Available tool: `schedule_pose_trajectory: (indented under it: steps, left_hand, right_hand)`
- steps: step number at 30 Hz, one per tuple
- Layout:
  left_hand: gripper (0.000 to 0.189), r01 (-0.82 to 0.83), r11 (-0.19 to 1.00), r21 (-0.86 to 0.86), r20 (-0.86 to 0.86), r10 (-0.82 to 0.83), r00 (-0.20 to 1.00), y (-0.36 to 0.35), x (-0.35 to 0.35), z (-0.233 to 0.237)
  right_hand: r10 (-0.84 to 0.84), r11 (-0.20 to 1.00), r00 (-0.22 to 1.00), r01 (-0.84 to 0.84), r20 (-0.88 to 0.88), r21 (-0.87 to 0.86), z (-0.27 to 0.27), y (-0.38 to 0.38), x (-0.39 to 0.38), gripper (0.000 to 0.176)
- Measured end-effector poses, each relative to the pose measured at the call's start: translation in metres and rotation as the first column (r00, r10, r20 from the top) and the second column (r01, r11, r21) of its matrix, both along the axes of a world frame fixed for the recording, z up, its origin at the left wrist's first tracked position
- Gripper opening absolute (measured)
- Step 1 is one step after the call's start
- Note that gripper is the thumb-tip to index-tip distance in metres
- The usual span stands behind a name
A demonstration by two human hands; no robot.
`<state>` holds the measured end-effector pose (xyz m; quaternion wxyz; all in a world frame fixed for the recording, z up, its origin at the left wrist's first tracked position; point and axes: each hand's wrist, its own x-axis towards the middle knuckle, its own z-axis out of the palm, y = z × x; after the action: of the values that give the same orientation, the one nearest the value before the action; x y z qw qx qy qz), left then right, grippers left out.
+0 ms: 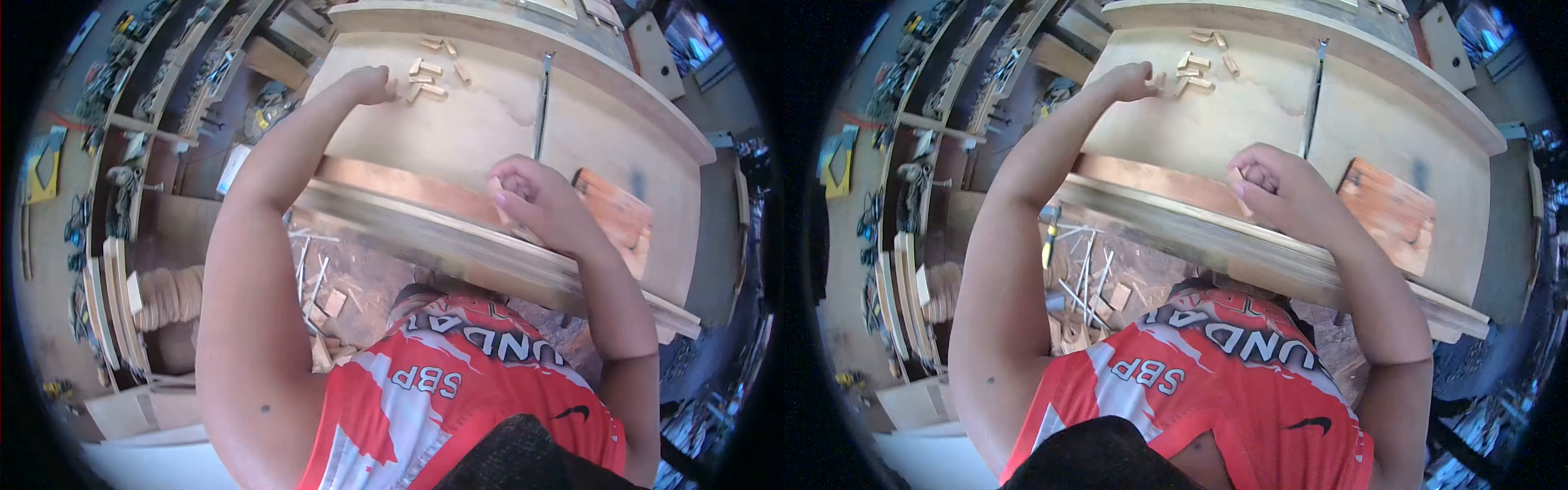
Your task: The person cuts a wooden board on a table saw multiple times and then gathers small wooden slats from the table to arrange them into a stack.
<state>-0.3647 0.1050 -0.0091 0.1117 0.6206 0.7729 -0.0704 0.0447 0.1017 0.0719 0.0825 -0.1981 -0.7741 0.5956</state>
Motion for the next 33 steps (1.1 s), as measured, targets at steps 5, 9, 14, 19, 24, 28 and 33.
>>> schedule_pose_trajectory:
  steps: [5,9,14,19,24,28,33]
  left_hand:
    - [0.08,-0.084,0.996,-0.028,-0.01,0.083,0.996,0.043,-0.006,-0.04]
    - [0.074,0.054,0.998,0.029,0.003,-0.054,0.999,0.055,-0.004,-0.063]
    - [0.053,0.237,0.96,-0.152,0.142,-0.216,0.966,0.068,-0.031,-0.082]
    - [0.039,0.422,0.87,-0.254,0.229,-0.37,0.9,-0.003,-0.042,-0.035]
    - [0.043,0.452,0.891,-0.036,0.276,-0.426,0.861,-0.025,-0.059,-0.024]
    - [0.047,0.39,0.917,0.087,0.257,-0.399,0.88,-0.041,-0.069,-0.001]
    - [0.041,0.311,0.945,0.1,0.497,-0.319,0.807,-0.121,-0.068,0.073]
  right_hand:
    - [-0.184,0.983,0.982,0.184,-0.035,-0.008,0.007,-0.056,-0.033,0.024]
    - [-0.29,0.957,0.955,0.289,-0.056,-0.02,-0.001,-0.076,-0.052,0.026]
    - [-0.394,0.907,0.918,0.395,-0.04,0.149,0.002,-0.055,-0.086,0.022]
    - [-0.193,0.877,0.922,0.009,0.335,0.481,-0.037,0.037,-0.159,0.027]
    - [-0.193,0.746,0.854,-0.192,0.484,0.638,-0.075,0.088,-0.23,0.046]
    - [-0.223,0.418,0.92,-0.208,0.322,0.884,-0.128,0.114,-0.245,0.05]
    - [-0.153,0.651,0.835,-0.317,0.528,0.69,-0.152,0.106,-0.257,0.047]
